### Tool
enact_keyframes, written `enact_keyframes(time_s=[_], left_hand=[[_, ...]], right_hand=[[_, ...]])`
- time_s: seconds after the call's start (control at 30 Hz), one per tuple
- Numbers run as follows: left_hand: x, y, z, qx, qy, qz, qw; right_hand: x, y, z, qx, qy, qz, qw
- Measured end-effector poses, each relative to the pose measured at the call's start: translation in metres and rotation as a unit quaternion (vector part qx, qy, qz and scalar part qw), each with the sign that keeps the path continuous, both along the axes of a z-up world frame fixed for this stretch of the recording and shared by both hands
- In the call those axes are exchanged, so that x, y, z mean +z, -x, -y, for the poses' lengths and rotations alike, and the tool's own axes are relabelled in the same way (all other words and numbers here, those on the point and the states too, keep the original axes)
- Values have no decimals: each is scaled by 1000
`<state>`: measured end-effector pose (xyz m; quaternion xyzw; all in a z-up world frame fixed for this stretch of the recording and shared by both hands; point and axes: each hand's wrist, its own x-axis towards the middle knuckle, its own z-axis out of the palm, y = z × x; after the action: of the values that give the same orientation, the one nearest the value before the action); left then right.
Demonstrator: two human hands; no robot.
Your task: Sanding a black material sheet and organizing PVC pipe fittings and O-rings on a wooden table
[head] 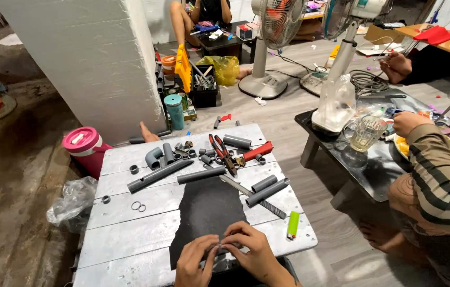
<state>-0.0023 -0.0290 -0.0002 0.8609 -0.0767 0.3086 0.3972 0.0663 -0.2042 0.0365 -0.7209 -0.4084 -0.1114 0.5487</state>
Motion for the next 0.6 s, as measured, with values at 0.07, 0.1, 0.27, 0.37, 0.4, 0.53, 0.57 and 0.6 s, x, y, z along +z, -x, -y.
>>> enact_keyframes(time_s=[0.07, 0.1, 0.27, 0.37, 0.4, 0.53, 0.57, 0.6], left_hand=[[6, 0, 4, 2, 9, 19, 1000], [8, 0, 6, 4, 19, 40, 999], [13, 5, 7, 19, 39, 40, 998], [10, 6, 8, 29, 48, 48, 997], [8, 6, 8, 34, 54, 45, 997], [13, 8, 9, 31, 58, 71, 995], [13, 8, 8, 33, 60, 68, 995], [13, 8, 7, 34, 61, 65, 995]], right_hand=[[-3, 1, -1, -3, -12, -2, 1000], [-4, 2, -1, -6, -24, -3, 1000], [-3, 4, -3, 1, -33, 9, 999], [-4, 5, -5, 3, -25, 15, 1000], [-4, 5, -5, 5, -22, 23, 999], [-2, 4, -7, 8, -21, 46, 999], [-3, 5, -8, 1, -21, 44, 999], [-4, 5, -7, -6, -21, 42, 999]])
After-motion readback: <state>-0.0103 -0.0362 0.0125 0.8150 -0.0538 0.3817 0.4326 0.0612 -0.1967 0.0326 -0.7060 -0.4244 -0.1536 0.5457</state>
